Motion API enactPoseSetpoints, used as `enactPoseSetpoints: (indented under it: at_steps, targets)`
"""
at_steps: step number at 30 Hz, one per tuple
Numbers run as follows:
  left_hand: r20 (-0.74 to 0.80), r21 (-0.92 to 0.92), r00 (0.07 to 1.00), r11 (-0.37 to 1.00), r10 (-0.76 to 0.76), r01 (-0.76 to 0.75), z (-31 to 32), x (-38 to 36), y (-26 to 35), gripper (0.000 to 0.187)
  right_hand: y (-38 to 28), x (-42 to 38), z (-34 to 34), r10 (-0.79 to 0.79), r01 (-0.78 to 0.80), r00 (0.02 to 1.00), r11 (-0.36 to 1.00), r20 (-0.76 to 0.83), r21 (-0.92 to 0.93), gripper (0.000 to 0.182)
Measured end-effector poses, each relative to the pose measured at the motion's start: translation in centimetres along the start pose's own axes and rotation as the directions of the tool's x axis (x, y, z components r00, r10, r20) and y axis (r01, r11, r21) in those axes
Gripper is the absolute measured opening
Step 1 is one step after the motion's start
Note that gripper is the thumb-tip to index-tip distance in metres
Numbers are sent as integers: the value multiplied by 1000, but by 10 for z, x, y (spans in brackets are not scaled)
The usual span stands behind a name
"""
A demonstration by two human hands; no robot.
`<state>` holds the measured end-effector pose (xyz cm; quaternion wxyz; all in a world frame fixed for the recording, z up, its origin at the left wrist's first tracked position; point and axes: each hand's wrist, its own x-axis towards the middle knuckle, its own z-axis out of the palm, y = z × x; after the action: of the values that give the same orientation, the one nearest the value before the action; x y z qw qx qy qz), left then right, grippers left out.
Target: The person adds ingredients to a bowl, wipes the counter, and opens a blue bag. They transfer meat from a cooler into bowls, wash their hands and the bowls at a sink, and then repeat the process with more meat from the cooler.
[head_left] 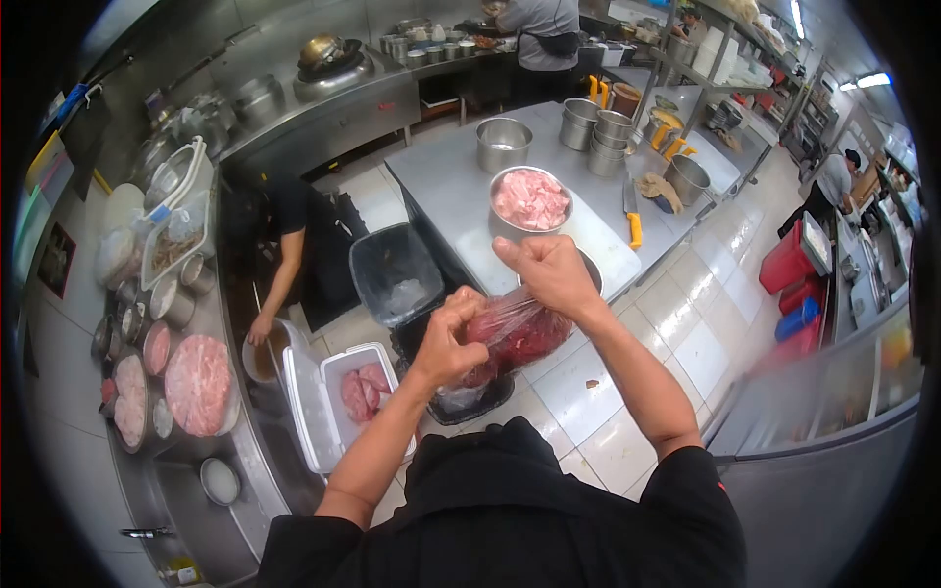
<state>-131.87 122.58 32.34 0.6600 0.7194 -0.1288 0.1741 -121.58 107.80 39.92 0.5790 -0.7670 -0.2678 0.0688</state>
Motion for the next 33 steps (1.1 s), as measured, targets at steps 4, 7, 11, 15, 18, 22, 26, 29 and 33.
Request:
enactPoseSetpoints:
  at_steps: [4,7,11,15,18,22,26,29,33]
  targets:
    - [79,209,996,976,40,-56,-10,25,9,22,-3,-7,-15,-94,182,913,965,397,-190,42]
    - [149,211,986,972,75,-106,-5,45,19,25,-6,-2,-37,-10,81,750,994,661,-77,35]
    - [220,36,973,996,76,-86,6,63,29,21,-4,-5,-59,-33,12,729,999,684,36,37]
    - [289,-3,955,998,66,-68,12,76,39,20,2,-21,-72,-138,58,767,987,626,147,39]
    - [365,-13,927,996,87,-88,22,81,38,21,10,-23,-81,-155,-15,751,968,642,251,35]
    - [396,35,917,998,42,-61,33,86,36,22,6,-29,-90,60,-148,655,988,753,51,28]
    - [479,-8,859,979,181,-202,36,82,38,22,4,-44,-96,-123,234,847,960,518,-156,41]
    - [557,23,802,961,218,-277,34,87,36,21,7,-52,-89,-489,551,810,824,324,-131,45]
    - [615,23,755,952,227,-305,35,94,26,19,20,-59,-81,-512,409,840,815,179,411,49]
